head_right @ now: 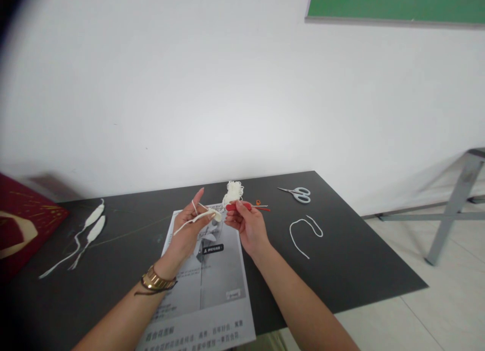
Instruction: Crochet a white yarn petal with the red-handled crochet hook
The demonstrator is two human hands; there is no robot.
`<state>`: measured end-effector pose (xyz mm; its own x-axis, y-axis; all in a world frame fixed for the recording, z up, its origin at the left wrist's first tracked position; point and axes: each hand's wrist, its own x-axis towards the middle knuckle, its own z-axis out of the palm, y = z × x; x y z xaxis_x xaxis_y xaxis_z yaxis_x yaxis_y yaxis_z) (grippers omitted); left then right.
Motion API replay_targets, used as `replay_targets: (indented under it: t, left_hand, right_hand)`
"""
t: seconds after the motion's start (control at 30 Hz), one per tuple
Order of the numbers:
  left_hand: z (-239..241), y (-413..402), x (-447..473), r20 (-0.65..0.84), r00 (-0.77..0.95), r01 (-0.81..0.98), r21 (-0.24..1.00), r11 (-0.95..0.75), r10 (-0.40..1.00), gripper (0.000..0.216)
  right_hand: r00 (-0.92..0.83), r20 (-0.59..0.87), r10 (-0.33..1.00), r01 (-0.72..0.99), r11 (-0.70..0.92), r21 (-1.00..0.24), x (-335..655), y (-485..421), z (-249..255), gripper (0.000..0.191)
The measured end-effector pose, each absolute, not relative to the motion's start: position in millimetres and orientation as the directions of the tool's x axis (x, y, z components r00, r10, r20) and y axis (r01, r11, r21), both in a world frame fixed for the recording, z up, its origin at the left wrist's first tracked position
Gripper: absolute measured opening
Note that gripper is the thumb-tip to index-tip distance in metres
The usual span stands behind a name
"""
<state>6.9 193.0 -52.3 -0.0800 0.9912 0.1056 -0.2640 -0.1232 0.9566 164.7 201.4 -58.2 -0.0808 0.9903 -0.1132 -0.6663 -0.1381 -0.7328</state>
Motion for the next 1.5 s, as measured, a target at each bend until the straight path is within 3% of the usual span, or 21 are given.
replay_targets:
  t: [0.2,0.37,0.5,0.63,0.83,1.1,1.5]
  left_hand:
    - [-50.3,192.0,5.7,0.083,-0.082,-0.278,0.955,-0.103,0.993,0.062]
    - [-54.4,192.8,6.3,0.055,-0.091,-0.340,0.937,-0.082,0.994,0.062]
    - [-55.7,192.4,6.3,0.016,-0.074,-0.438,0.898,-0.047,0.997,0.071]
    - [-51.8,195.9,1.4,-0.043,0.022,-0.549,0.835,0.049,0.999,0.069]
    - [-44.5,203.8,-10.2,-0.080,0.181,-0.598,0.782,0.175,0.980,0.064]
    - [-34.2,202.1,-19.9,-0.042,0.249,-0.581,0.793,0.184,0.968,0.071]
    - [-32.4,203.5,-29.8,-0.034,0.338,-0.556,0.799,0.229,0.940,0.070]
  right_hand:
    - [0.002,0.031,1.000,-0.531,0.027,-0.847,161.4,197.5,-53.6,0.022]
    - [0.060,0.241,0.969,-0.306,0.248,-0.919,156.1,191.1,-58.2,0.014]
    - [-0.034,0.427,0.904,-0.121,0.421,-0.899,156.6,183.3,-65.8,0.013]
    - [-0.135,0.525,0.840,-0.046,0.524,-0.850,161.3,179.7,-66.0,0.021]
    - [-0.063,0.498,0.865,-0.111,0.490,-0.865,161.3,187.6,-60.2,0.016]
    - [-0.027,0.392,0.919,-0.268,0.371,-0.889,163.7,190.5,-52.7,0.013]
    - [-0.013,0.360,0.933,-0.326,0.337,-0.883,170.2,190.6,-46.3,0.013]
